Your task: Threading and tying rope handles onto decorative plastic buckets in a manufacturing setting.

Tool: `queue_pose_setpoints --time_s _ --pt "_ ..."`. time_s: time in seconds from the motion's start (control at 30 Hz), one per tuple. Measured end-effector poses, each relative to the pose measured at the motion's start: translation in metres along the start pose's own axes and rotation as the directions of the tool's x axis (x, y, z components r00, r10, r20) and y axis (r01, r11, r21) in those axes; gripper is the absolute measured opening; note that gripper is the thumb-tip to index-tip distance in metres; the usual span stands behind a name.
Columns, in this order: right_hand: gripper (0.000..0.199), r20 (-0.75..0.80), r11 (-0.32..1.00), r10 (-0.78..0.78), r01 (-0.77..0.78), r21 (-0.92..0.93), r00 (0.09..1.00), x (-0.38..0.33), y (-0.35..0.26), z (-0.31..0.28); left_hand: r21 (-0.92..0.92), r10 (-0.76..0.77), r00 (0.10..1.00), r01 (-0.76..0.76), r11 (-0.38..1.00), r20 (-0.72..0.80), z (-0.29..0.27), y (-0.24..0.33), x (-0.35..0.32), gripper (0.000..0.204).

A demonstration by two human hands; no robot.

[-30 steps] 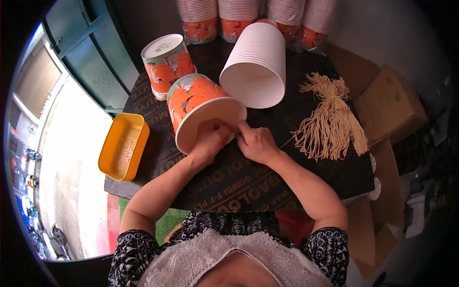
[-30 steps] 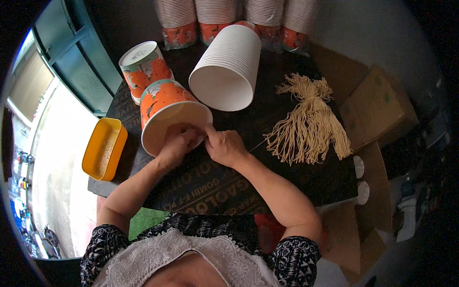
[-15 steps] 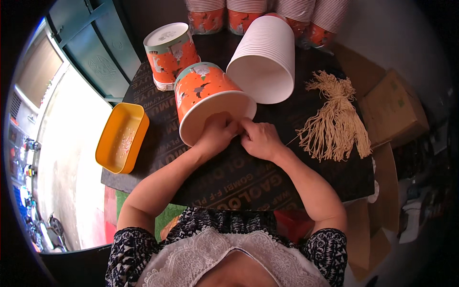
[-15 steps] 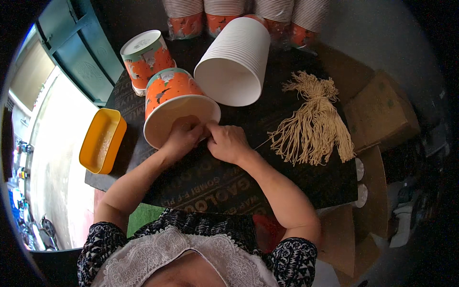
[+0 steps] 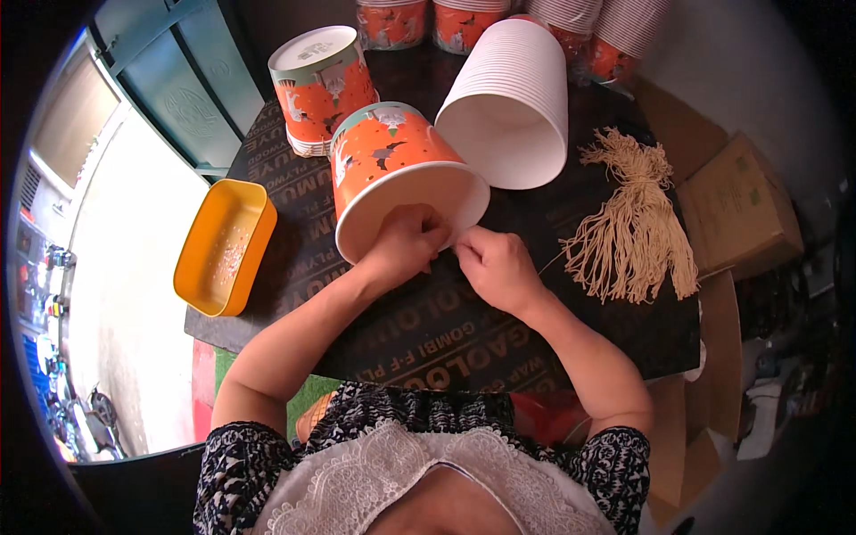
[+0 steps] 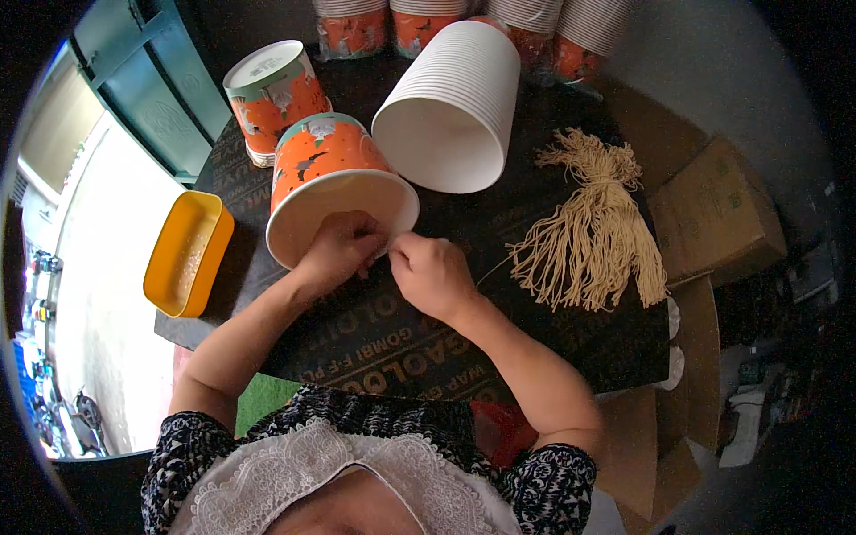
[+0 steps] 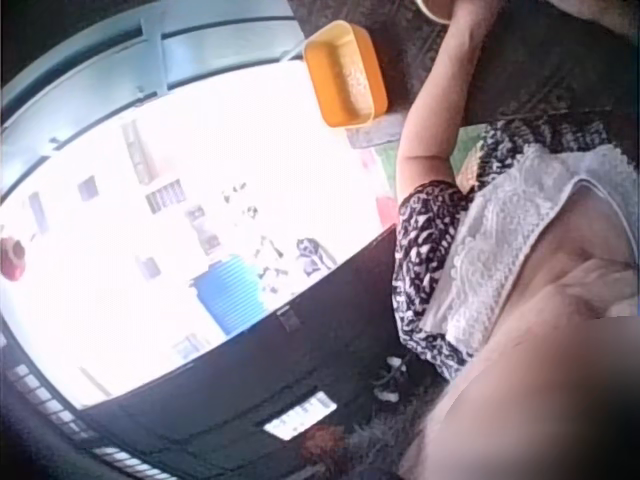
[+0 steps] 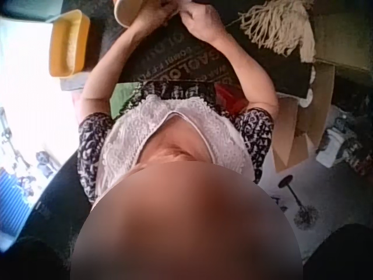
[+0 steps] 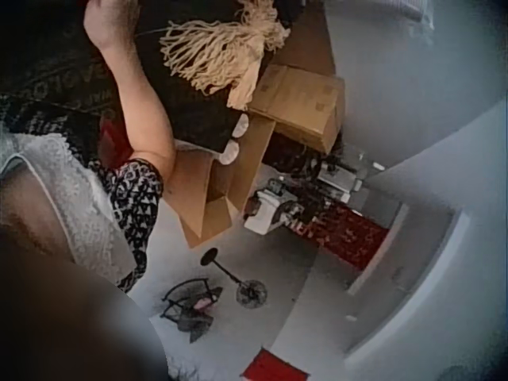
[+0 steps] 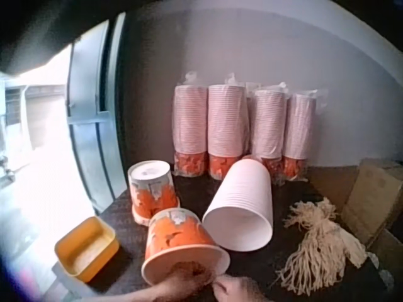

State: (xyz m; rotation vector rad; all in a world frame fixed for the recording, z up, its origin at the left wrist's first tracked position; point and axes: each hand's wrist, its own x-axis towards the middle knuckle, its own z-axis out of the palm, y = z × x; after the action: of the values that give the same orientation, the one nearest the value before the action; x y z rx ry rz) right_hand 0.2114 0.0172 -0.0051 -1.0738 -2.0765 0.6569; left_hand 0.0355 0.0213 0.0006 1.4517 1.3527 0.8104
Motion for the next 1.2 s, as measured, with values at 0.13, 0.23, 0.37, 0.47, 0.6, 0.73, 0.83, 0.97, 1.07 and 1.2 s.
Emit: queue_pose_setpoints --time_s 0.13,0.23,0.37,0.47,0.6,0.73,0.83,0.97,1.07,1.2 --pt "0.014 -0.04 0.948 0.152 -0.134 0.289 0.988 0.004 0.009 0.003 0.017 0.069 0.997 -0.069 0.997 0.022 0.002 0.001 -0.005 0.014" --pt "0.016 0.01 0.874 0.253 -0.232 0.427 0.968 0.004 0.012 0.006 0.07 0.051 0.997 -0.055 0.996 0.055 0.002 0.003 -0.004 0.015" --pt "0.017 0.086 0.769 0.394 -0.379 0.514 0.915 0.005 0.002 0.001 0.279 0.326 0.945 -0.318 0.906 0.016 0.006 -0.009 -0.004 0.016" --pt "0.017 0.096 0.701 0.42 -0.391 0.596 0.902 0.005 0.0 0.001 0.308 0.309 0.951 -0.29 0.906 -0.014 0.011 -0.004 -0.006 0.017" --pt "0.012 -0.036 0.865 0.279 -0.235 0.444 0.96 0.004 -0.011 -0.003 0.279 0.379 0.92 -0.341 0.898 -0.097 0.013 -0.009 -0.003 0.01" --pt "0.004 -0.072 0.972 -0.216 0.221 0.076 0.974 0.002 -0.008 -0.012 0.272 0.357 0.926 -0.314 0.91 -0.125 0.014 -0.006 -0.003 0.007" --pt "0.012 -0.096 0.927 -0.336 0.311 -0.208 0.937 0.001 -0.001 -0.009 0.304 0.404 0.909 -0.357 0.883 -0.103 0.012 -0.014 0.001 0.013" --pt "0.025 -0.125 0.899 -0.264 0.196 -0.392 0.956 0.0 -0.003 -0.006 0.232 0.353 0.923 -0.313 0.921 -0.153 0.015 -0.011 -0.001 0.007" --pt "0.034 -0.114 0.925 -0.209 0.159 -0.345 0.971 -0.002 0.0 -0.001 0.229 0.38 0.916 -0.344 0.91 -0.132 0.013 -0.013 0.0 0.007" --pt "0.035 -0.125 0.944 -0.234 0.194 -0.268 0.964 0.0 0.011 0.005 0.156 0.319 0.946 -0.308 0.939 -0.054 0.008 -0.015 -0.001 0.01"
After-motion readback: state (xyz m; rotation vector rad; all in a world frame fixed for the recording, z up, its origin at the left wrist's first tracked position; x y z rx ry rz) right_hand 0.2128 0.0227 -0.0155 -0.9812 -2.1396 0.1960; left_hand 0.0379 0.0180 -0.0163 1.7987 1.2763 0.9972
